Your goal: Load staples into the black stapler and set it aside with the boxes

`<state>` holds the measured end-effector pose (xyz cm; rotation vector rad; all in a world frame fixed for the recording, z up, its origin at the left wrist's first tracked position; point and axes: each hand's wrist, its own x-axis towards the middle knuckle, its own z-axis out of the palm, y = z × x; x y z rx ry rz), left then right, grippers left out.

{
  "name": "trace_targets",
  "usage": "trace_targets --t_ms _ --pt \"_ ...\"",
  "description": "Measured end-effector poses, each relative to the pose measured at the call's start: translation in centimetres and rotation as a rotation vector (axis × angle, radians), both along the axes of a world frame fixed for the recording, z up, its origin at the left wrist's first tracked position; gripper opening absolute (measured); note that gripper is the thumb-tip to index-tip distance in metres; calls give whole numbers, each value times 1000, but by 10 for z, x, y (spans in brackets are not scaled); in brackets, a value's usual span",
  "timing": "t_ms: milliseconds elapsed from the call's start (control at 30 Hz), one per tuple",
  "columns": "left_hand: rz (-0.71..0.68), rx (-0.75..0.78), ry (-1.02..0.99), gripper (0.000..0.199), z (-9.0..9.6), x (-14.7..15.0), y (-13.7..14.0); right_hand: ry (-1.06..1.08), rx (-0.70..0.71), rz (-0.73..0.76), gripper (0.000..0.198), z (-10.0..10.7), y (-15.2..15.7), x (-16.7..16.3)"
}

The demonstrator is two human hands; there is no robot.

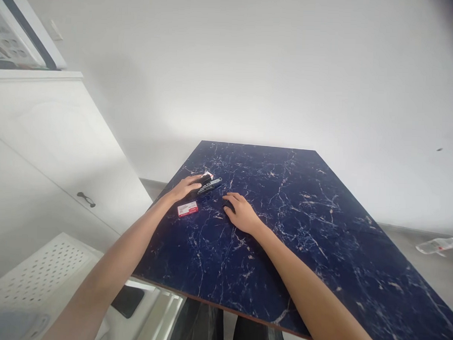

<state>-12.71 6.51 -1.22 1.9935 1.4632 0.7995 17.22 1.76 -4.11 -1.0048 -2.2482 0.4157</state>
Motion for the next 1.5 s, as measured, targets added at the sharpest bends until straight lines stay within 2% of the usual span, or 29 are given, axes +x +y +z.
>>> trace_targets --t_ms 67,167,233,333,467,567,633,767,900,1000,1100,1167,1300,1500 --pt "-76 3 17 66 1 3 -5 83 -22 -52 40 1 2 2" --pt "-104 6 48 75 3 9 -12 160 -67 -143 43 2 5 4" --pt "-149 -3 19 71 6 15 -17 179 -93 -159 43 2 7 4" --pt "-289 -17 -40 58 13 30 -30 180 -74 -150 44 6 7 6" --pt "-456 -30 -56 50 18 64 -53 112 -79 -29 51 24 1 21" --pt "-558 -5 -69 43 15 93 -63 -1 -205 110 58 42 -9 44" --pt "-602 24 -42 41 13 108 -64 -64 -295 123 58 50 -15 62" --pt "-568 30 102 60 18 107 -62 -59 -404 74 49 53 -20 85" --pt "-504 -1 177 65 36 80 -68 -86 -357 -57 35 50 -17 89" --pt "-463 -11 280 60 46 68 -73 -142 -342 -219 32 56 -18 96" --pt "-433 -44 346 46 48 69 -76 -229 -410 -317 20 66 -25 103" --pt "-428 -80 354 38 47 73 -76 -255 -450 -331 15 71 -33 102" --pt "-419 -88 312 33 45 77 -76 -170 -502 -275 11 74 -48 83" --pt "-398 -28 303 31 39 79 -74 -154 -418 -328 15 66 -53 64"
